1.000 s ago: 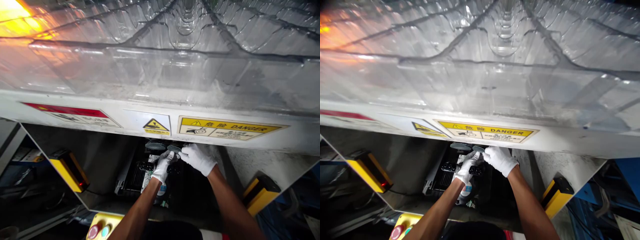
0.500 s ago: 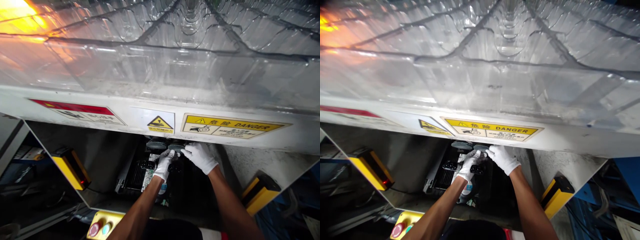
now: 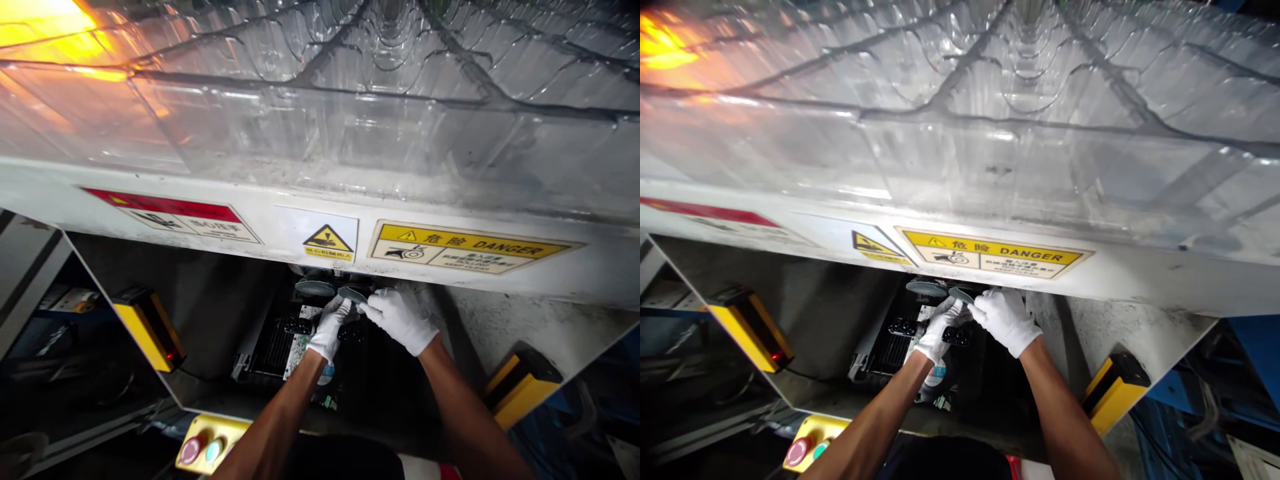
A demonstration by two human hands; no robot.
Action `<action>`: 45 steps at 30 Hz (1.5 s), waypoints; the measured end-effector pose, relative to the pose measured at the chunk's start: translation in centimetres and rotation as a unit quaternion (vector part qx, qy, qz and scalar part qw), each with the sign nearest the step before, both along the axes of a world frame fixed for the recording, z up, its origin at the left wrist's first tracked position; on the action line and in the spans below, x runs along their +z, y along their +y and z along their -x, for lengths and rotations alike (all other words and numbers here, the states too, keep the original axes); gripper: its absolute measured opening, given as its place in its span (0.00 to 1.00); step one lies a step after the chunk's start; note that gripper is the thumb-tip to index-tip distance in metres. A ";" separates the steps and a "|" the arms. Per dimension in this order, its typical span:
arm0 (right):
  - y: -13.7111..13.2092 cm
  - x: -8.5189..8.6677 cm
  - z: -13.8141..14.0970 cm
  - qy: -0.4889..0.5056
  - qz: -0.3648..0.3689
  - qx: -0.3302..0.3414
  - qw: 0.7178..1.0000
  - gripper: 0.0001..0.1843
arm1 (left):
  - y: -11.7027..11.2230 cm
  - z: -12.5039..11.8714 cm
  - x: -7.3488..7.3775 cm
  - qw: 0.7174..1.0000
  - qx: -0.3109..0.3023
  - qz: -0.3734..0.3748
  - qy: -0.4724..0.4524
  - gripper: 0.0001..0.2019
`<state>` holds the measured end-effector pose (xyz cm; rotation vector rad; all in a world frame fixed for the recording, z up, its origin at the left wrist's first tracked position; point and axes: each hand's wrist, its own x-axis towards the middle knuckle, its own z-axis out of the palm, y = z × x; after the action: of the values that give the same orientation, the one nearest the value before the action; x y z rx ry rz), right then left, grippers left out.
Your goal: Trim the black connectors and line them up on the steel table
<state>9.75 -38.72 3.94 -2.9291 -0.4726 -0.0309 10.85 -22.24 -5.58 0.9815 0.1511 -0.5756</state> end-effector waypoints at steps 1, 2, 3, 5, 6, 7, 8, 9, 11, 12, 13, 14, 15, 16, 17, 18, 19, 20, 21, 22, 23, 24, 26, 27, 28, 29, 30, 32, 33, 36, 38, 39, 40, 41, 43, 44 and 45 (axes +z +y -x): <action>0.0 0.0 0.0 -0.001 0.003 -0.004 1.000 0.19 | 0.0 0.0 0.1 1.000 -0.002 0.000 -0.002 0.18; -0.1 0.0 0.0 -0.003 0.006 -0.011 1.000 0.19 | 0.0 0.0 0.1 1.000 -0.003 0.000 -0.004 0.18; -0.1 -0.1 -0.1 -0.006 0.010 -0.024 1.000 0.20 | 0.0 0.0 0.1 1.000 -0.003 -0.001 -0.006 0.18; -0.3 -0.2 -0.1 -0.009 0.016 -0.051 0.999 0.21 | -0.1 0.0 0.0 1.000 -0.001 -0.003 -0.006 0.18; -0.4 -0.2 -0.1 -0.011 0.019 -0.063 0.998 0.21 | -0.1 0.0 0.0 1.000 0.002 -0.005 -0.006 0.18; -0.5 -0.2 -0.1 -0.011 0.021 -0.074 0.997 0.22 | -0.1 0.0 -0.1 1.000 0.004 -0.007 -0.005 0.19; -0.6 0.0 -0.1 -0.009 0.021 -0.085 0.996 0.22 | -0.1 -0.1 -0.1 1.000 0.008 -0.009 -0.004 0.19; -0.6 0.2 -0.1 -0.006 0.017 -0.099 0.995 0.22 | -0.1 -0.1 -0.2 1.000 0.010 -0.010 -0.004 0.19; -0.3 0.6 -0.1 -0.010 -0.013 -0.131 0.991 0.17 | -0.2 -0.1 0.0 1.000 0.014 -0.009 -0.003 0.20; 0.0 0.8 -0.1 -0.022 -0.032 -0.143 0.989 0.15 | -0.2 -0.1 0.1 1.000 0.015 -0.007 -0.003 0.20; 0.4 0.9 -0.1 -0.040 -0.050 -0.146 0.987 0.15 | -0.3 -0.1 0.2 1.000 0.019 -0.005 -0.003 0.20; 0.9 0.9 -0.2 -0.062 -0.066 -0.138 0.986 0.19 | -0.3 -0.1 0.4 1.000 0.023 -0.003 -0.004 0.20; 1.4 0.7 -0.3 -0.082 -0.077 -0.124 0.986 0.22 | -0.4 -0.1 0.5 1.000 0.028 -0.002 -0.006 0.21; 1.9 0.3 -0.4 -0.096 -0.085 -0.108 0.986 0.22 | -0.4 -0.1 0.6 0.999 0.034 -0.002 -0.008 0.22; 2.4 -0.1 -0.5 -0.103 -0.094 -0.095 0.986 0.19 | -0.5 -0.2 0.6 0.999 0.039 -0.002 -0.010 0.22; 2.8 -0.5 -0.7 -0.106 -0.105 -0.087 0.985 0.16 | -0.5 -0.2 0.6 0.999 0.042 -0.003 -0.011 0.23; 3.2 -0.9 -0.8 -0.108 -0.113 -0.086 0.984 0.13 | -0.5 -0.2 0.6 0.999 0.043 -0.004 -0.012 0.22; 3.5 -1.3 -0.9 -0.113 -0.119 -0.089 0.982 0.11 | -0.6 -0.2 0.5 0.999 0.043 -0.006 -0.012 0.22; 3.7 -1.6 -1.0 -0.119 -0.122 -0.091 0.981 0.10 | -0.6 -0.2 0.5 0.999 0.043 -0.007 -0.011 0.21; 3.9 -1.8 -1.1 -0.126 -0.123 -0.092 0.980 0.10 | -0.6 -0.1 0.4 0.999 0.042 -0.008 -0.011 0.21; 4.0 -1.8 -1.1 -0.131 -0.121 -0.091 0.980 0.10 | -0.6 -0.1 0.4 0.999 0.042 -0.009 -0.011 0.21; 4.1 -1.9 -1.0 -0.132 -0.119 -0.087 0.980 0.11 | -0.6 -0.1 0.4 0.999 0.042 -0.007 -0.011 0.21; 4.3 -1.8 -0.8 -0.126 -0.113 -0.073 0.983 0.12 | -0.5 0.0 0.7 0.999 0.043 0.000 -0.017 0.20; 4.4 -1.8 -0.6 -0.120 -0.110 -0.065 0.985 0.13 | -0.5 0.0 0.8 0.999 0.044 0.004 -0.020 0.20; 4.4 -1.7 -0.4 -0.114 -0.106 -0.059 0.986 0.13 | -0.5 0.1 1.0 0.999 0.045 0.007 -0.022 0.19; 4.3 -1.6 -0.3 -0.109 -0.103 -0.055 0.987 0.14 | -0.5 0.1 1.1 0.999 0.047 0.010 -0.023 0.19; 4.2 -1.4 -0.1 -0.108 -0.100 -0.056 0.988 0.13 | -0.5 0.2 1.1 0.999 0.048 0.012 -0.022 0.20; 3.9 -1.0 0.0 -0.113 -0.082 -0.081 0.987 0.08 | -0.6 0.2 0.9 0.998 0.050 0.014 -0.019 0.21; 3.6 -0.9 0.0 -0.117 -0.069 -0.094 0.986 0.10 | -0.6 0.2 0.7 0.998 0.050 0.014 -0.018 0.21; 3.1 -0.6 -0.3 -0.114 -0.028 -0.094 0.989 0.12 | -0.7 0.2 -0.1 0.998 0.053 0.013 -0.014 0.22; 3.0 -0.5 -0.5 -0.105 -0.010 -0.070 0.992 0.11 | -0.8 0.2 -0.5 0.998 0.055 0.012 -0.014 0.23; 3.0 -0.5 -0.5 -0.101 0.001 -0.064 0.993 0.11 | -0.8 0.2 -0.6 0.998 0.056 0.011 -0.016 0.23; 3.1 -0.4 -0.5 -0.099 0.012 -0.063 0.993 0.11 | -0.8 0.2 -0.7 0.998 0.058 0.010 -0.017 0.24; 3.3 -0.3 -0.5 -0.095 0.024 -0.062 0.993 0.12 | -0.8 0.2 -0.7 0.998 0.059 0.010 -0.018 0.24; 3.6 0.1 -0.4 -0.083 0.047 -0.060 0.994 0.11 | -0.8 0.2 -0.5 0.998 0.062 0.012 -0.020 0.24; 3.9 0.3 -0.4 -0.075 0.057 -0.056 0.994 0.10 | -0.8 0.1 -0.3 0.998 0.064 0.013 -0.020 0.24; 4.1 0.5 -0.4 -0.066 0.067 -0.050 0.994 0.09 | -0.8 0.1 -0.1 0.997 0.067 0.015 -0.021 0.24</action>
<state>10.14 -34.65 4.49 -3.0937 -0.3589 -0.2164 10.73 -23.07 -5.68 0.9464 0.1701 -0.4330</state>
